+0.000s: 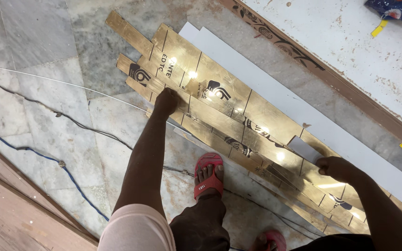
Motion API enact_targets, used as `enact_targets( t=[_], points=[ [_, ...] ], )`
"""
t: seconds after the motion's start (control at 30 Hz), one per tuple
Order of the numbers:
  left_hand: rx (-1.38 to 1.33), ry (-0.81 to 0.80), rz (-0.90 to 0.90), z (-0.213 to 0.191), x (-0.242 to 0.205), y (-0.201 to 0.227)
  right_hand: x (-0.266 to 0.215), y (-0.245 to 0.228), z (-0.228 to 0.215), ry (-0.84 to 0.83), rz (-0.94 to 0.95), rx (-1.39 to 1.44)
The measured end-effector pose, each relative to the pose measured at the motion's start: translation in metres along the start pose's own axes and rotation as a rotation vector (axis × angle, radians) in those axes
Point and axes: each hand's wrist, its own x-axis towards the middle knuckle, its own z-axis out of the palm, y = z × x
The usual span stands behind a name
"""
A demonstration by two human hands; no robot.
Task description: The person measures and marks a wooden plank using a pencil and a straight edge, then uses a circular saw to cut the wood along the marked line. The person handles the wood and tools directly, performing the cutting operation in a workshop environment.
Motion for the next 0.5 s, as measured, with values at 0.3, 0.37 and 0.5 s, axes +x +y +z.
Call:
enact_targets(
  t=[0.3,0.37,0.5],
  points=[
    [-0.595,-0.204,-0.251,-0.012,0.002,0.016,0.001,0.014,0.005,0.104,0.019,0.082],
    [-0.618,-0.198,-0.241,-0.011,0.007,0.014,0.010,0.020,0.005,0.122,0.051,0.067],
    [-0.249,0.018,0.124,-0.034,0.005,0.028,0.007,0.028,0.003,0.192,-0.105,0.029]
  ],
)
